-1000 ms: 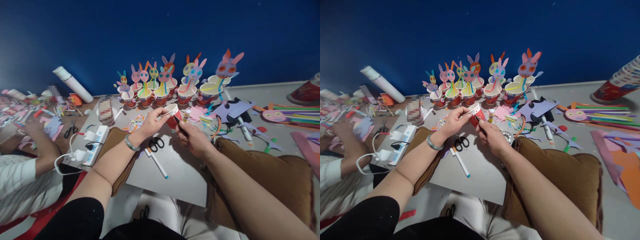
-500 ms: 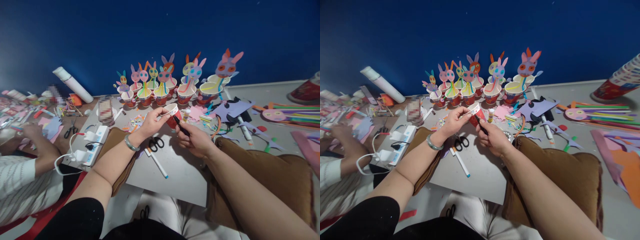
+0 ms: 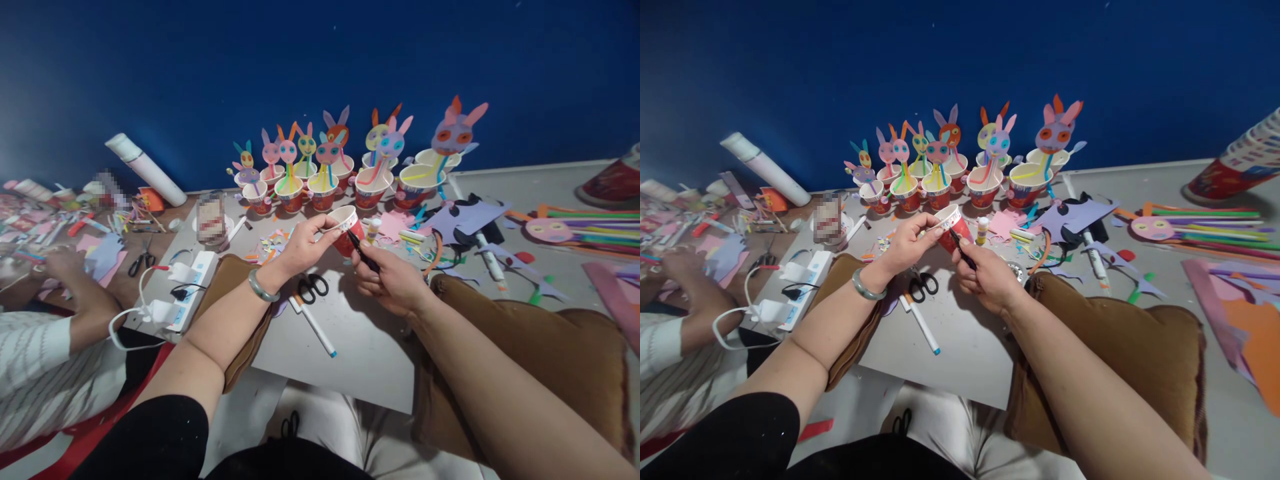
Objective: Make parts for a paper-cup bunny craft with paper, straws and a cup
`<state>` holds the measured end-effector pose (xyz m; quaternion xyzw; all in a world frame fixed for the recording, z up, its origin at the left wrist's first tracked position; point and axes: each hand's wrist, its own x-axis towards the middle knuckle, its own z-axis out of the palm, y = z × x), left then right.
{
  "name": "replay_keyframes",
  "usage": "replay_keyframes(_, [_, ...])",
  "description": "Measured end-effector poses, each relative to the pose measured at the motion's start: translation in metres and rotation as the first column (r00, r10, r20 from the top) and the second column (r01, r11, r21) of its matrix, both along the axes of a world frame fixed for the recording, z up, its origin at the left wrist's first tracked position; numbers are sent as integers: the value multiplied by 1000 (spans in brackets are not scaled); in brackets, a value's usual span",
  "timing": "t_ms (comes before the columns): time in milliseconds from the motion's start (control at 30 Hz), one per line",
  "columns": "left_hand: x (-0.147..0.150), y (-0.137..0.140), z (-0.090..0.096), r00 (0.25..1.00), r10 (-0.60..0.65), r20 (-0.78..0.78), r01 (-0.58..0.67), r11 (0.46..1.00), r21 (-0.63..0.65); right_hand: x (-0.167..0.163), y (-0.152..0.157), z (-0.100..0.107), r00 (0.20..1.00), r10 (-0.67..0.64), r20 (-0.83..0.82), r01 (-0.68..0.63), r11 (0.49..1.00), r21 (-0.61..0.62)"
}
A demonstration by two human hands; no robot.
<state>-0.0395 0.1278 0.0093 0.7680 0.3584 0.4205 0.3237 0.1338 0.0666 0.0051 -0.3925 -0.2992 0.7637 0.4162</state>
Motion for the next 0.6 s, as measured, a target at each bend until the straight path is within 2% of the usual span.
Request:
replay_keyframes(333, [-1, 0, 2, 999, -33, 26, 33, 999, 2, 0, 1, -1, 1000, -19, 20, 19, 1000, 5])
replay_keyframes(600, [-1, 0, 4, 997, -54, 52, 57, 997, -54, 1, 2, -1, 998, -32, 58, 30, 999, 21])
